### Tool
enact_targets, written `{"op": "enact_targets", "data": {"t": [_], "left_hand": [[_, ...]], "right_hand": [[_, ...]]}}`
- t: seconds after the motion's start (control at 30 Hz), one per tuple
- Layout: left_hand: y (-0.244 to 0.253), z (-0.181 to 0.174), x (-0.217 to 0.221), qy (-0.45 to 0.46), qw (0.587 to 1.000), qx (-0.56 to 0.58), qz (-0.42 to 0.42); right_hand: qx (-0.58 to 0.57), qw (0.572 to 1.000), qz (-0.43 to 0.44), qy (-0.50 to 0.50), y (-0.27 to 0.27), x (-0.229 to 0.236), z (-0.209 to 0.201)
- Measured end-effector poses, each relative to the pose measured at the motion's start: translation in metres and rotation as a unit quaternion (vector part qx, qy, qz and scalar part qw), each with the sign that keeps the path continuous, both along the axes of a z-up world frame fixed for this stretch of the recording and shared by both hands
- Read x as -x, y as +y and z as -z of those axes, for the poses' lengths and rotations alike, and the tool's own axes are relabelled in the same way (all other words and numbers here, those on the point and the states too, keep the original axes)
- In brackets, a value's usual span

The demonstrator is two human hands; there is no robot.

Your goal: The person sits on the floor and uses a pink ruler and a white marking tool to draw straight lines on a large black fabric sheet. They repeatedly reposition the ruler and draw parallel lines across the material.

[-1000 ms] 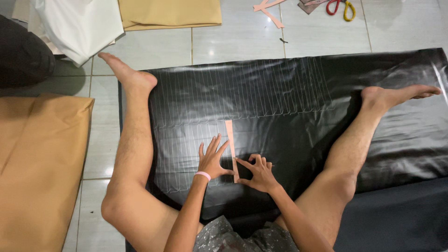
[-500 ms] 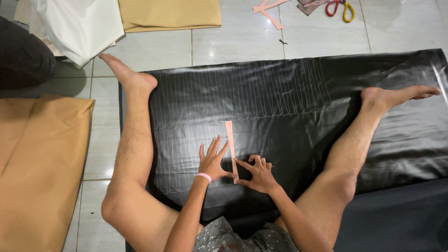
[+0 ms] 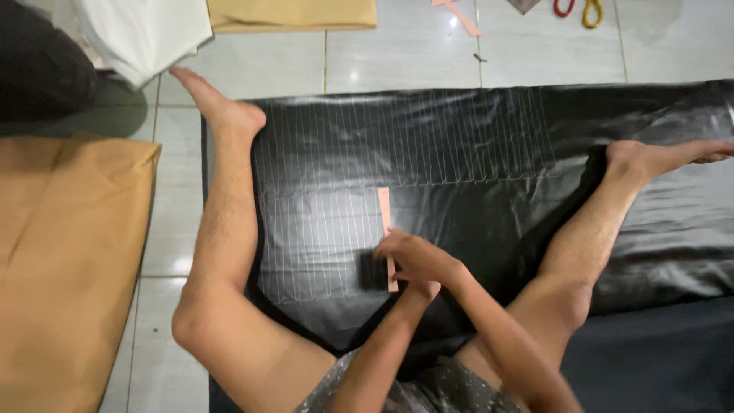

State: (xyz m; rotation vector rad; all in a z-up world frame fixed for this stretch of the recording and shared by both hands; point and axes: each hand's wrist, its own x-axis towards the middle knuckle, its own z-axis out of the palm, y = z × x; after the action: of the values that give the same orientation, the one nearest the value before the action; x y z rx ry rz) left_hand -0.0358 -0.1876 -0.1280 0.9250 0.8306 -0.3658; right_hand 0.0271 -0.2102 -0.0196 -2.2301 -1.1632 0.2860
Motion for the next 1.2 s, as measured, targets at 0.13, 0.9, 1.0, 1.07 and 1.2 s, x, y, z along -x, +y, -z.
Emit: {"op": "enact_targets", "data": {"t": [0.13, 0.9, 1.0, 1.07, 1.2], "left_hand": [[-0.009, 0.005, -0.005, -0.026, 0.849, -0.381, 0.367], [0.126, -0.109, -0.051, -0.21, 0.486, -0.649, 0.546], [0.148, -0.149, -0.063, -0.149, 0.512, -0.577, 0.619], [0.155, -0.162, -0.059, -0.192, 0.527, -0.588, 0.582], [0.162, -0.16, -0.06, -0.202, 0.553, -0.569, 0.574]], "right_hand": [[0.289, 0.955, -0.006, -0.06, 0.023, 0.015, -0.008], [-0.059, 0.963, 0.251, -0.08, 0.019, -0.094, -0.052], [-0.036, 0.956, 0.288, -0.046, 0.01, -0.083, -0.043], [-0.062, 0.963, 0.256, -0.056, 0.006, -0.061, -0.038], [0.066, 0.982, 0.164, -0.069, 0.0, 0.009, -0.042]]}}
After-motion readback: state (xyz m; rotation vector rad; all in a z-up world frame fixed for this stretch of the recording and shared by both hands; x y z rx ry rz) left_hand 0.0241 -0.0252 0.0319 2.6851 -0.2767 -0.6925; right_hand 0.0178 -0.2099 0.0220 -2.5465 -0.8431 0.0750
